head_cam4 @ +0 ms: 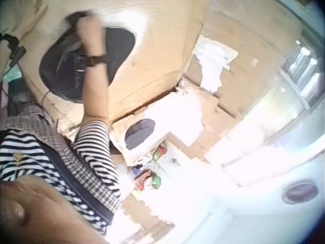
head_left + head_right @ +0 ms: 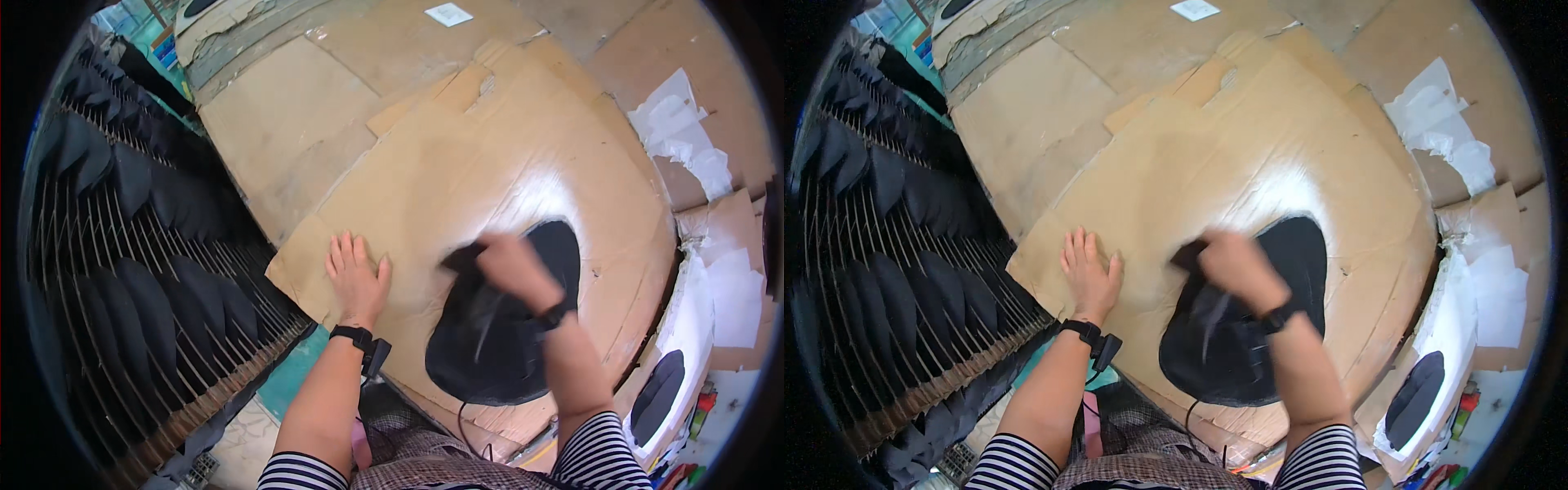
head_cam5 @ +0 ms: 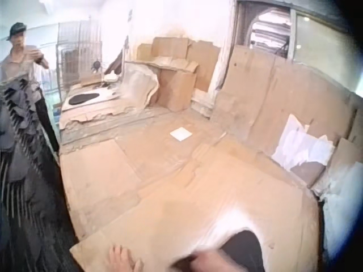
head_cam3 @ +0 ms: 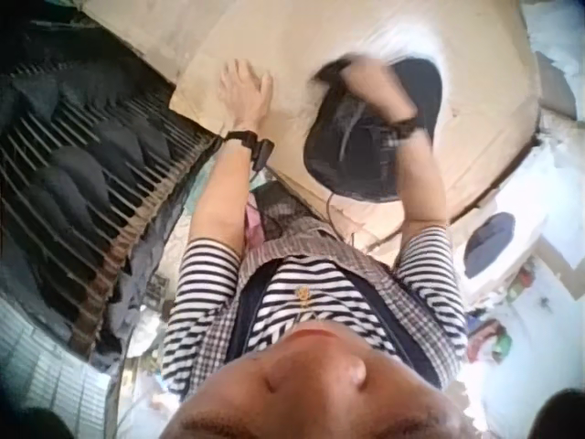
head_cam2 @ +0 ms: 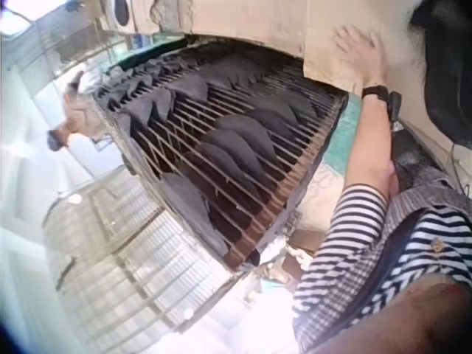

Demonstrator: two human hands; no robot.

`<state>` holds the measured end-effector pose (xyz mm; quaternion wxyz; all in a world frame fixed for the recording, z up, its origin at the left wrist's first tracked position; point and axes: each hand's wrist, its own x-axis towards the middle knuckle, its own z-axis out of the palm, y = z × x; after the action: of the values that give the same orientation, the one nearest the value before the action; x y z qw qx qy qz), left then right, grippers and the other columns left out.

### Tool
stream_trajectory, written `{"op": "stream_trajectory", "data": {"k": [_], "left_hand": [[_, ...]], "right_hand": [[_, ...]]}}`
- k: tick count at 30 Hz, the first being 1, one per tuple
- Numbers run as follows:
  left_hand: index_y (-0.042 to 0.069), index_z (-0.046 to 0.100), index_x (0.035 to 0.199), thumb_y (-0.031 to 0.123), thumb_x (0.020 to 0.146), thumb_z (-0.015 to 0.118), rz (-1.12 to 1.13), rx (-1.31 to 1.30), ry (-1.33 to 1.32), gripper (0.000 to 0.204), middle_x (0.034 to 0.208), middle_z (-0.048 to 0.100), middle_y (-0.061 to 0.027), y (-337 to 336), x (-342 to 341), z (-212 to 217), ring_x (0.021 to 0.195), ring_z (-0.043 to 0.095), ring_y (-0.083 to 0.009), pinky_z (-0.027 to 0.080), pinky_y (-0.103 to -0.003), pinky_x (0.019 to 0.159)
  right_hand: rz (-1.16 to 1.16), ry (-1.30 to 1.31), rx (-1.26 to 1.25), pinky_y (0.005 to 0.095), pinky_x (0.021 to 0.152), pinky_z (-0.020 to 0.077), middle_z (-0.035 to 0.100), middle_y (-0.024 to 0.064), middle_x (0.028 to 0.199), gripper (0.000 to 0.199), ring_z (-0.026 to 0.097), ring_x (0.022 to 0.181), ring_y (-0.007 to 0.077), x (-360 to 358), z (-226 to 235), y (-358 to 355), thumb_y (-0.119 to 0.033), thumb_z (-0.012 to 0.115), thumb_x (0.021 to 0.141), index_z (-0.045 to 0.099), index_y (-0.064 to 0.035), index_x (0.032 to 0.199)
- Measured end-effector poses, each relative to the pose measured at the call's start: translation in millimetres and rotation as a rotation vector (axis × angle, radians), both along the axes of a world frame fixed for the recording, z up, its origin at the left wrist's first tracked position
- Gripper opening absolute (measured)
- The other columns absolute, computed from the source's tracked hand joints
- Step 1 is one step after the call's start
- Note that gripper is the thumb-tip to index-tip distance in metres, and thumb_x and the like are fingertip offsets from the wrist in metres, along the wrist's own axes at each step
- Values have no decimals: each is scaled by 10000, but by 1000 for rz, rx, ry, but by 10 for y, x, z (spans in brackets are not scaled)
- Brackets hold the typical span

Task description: The person picks up black foam pads from a cardboard surface and places them onto a metal rack. They then pick up a larger black foam piece and a smaller triangular piece, aligning and pressing them together to form a single unit. The person smooths the surface of the combined foam piece with their hands.

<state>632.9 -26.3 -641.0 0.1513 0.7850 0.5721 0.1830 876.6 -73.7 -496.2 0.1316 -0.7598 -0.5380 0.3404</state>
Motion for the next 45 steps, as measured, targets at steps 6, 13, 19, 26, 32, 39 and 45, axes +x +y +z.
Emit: {"op": "stream_trajectory", "data": {"k": [6, 13, 19, 26, 32, 39, 45], "left_hand": [[-16, 446, 1380, 353, 904, 617, -14, 32, -6, 626, 1524, 351, -218, -34, 20, 25, 1452, 230, -413, 176, -564, 1174], [-9, 449, 1373, 340, 893, 630, 1, 12, -10, 620, 1514, 362, -220, -71, 11, 73, 1443, 251, -410, 183, -559, 1168], [-8, 482, 1361, 338, 886, 648, -39, 62, -117, 611, 1482, 405, -220, -84, 115, 176, 1406, 311, -420, 223, -539, 1159], [72, 546, 1326, 195, 856, 661, -989, -124, -278, 498, 1414, 489, -175, -1661, 661, 604, 1358, 398, -402, 319, -536, 1108], [34, 611, 1188, 223, 948, 632, -630, -644, -656, 306, 1257, 604, -142, -1778, 986, 772, 1213, 541, -320, 413, -436, 1046], [55, 640, 1029, 266, 984, 639, -158, -1540, -1348, 216, 938, 684, -47, -2010, 1394, 1719, 827, 653, -92, 531, -242, 744], [95, 525, 678, 286, 959, 682, -288, -1169, -1091, 375, 571, 482, 38, -1971, 1268, 1710, 482, 444, -50, 383, -219, 456]], "right_hand": [[-229, -518, 308, 538, 737, 492, 652, 280, 871, 178, 639, 832, 462, 574, -183, 305, -61, 502, 833, 642, -29, 939], [-40, 424, -80, 353, 724, 522, 696, 158, 909, 307, 653, 835, 224, 431, 176, 258, -15, 484, 760, 674, 1, 1000], [-497, 1132, 271, 292, 846, 544, 687, 84, 1040, 430, 657, 900, 166, 667, 852, -835, 41, 516, 766, 598, 48, 1188], [-745, 1290, 461, 330, 963, 522, 669, 148, 1160, 534, 661, 1031, 210, 548, 849, -2239, 51, 502, 783, 519, 95, 1315], [-913, 1289, 504, 319, 921, 541, 670, 146, 1165, 424, 675, 1001, 202, 479, 752, -3036, -18, 531, 901, 527, 81, 1313], [-894, 1288, 305, 234, 815, 538, 683, 28, 1086, 307, 644, 927, 78, 29, 549, -3060, -201, 591, 1008, 594, 9, 1232], [-822, 1008, 282, 234, 749, 499, 658, 22, 1040, 227, 603, 842, 78, -3, 414, -3320, -156, 605, 995, 596, -1, 1160]]}}
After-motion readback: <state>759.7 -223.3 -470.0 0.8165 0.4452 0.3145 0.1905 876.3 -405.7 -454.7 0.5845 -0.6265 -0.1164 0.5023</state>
